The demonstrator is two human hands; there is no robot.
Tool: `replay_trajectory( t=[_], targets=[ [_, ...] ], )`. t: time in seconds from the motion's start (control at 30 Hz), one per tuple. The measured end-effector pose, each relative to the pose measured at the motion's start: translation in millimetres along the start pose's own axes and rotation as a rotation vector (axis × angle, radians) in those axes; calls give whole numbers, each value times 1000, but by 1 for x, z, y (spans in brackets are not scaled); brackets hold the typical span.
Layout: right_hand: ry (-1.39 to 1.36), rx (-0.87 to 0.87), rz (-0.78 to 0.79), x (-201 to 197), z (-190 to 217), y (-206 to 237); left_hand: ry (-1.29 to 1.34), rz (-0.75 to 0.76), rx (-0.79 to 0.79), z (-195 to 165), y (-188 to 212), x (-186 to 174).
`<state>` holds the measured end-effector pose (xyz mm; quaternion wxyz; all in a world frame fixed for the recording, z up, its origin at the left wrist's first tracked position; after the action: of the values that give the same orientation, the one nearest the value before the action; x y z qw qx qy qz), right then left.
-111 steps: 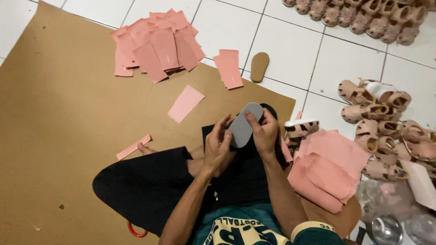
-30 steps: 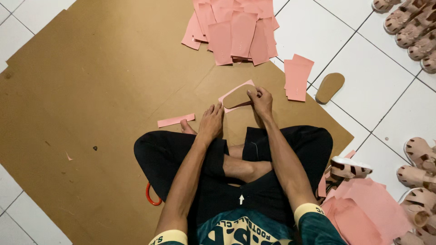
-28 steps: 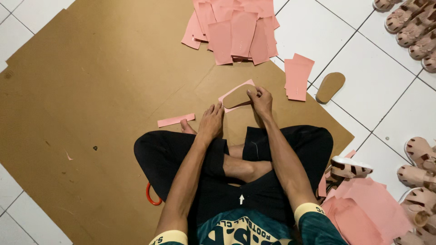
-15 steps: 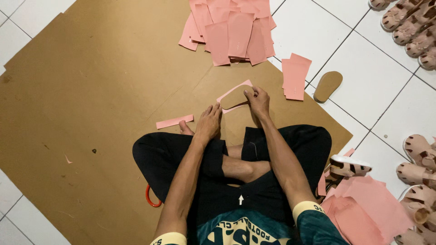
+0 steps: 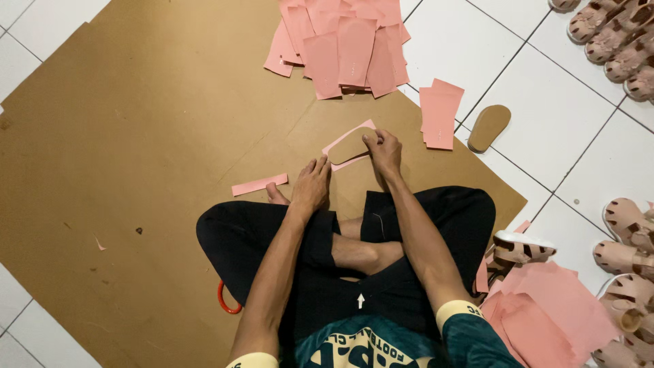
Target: The person sits on the floor and tears pink paper sheets into strips and pieces by hand, holding each sheet up and ripping sections off, then stacks the torn pieces with a pile of finished pieces on the cardboard. Sandal soles and finished sandals lie around the work area.
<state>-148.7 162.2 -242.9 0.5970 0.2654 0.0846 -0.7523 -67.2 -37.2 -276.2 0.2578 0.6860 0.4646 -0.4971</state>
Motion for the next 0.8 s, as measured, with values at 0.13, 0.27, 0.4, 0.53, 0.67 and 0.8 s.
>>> replay_trajectory(
  t=[0.13,0.27,0.4,0.53,0.67,0.8],
  targets=[
    [13,26,-1,-1,1,0,-5,-24,-4,-1,0,0],
    [2,50,24,-2,4,5,-1,-12,4,-3,0,-1],
    [88,-139,-80,-7,9,10,-36,-50,22,-5,-1,-4],
    [-33,-21,-48,-10,-3,3,-24,-8,28,-3,-3,0],
    [-56,-4,-82,-11,-4,0,-24,-19,31,-3,-3,0],
    [-18,56,-87,-11,-6,1,-20,-17,28,-3,-2,0]
  ],
)
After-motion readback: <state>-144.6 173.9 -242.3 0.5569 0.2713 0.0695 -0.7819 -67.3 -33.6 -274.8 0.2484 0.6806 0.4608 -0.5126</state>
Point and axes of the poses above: each hand's wrist, its own y-axis away from the middle knuckle, its own x-axis out of the palm, z = x × y, the point moved 4 cm from there along -y, towards the middle knuckle, and after that the axes turned 11 degrees about x, right-handed, at the moved point
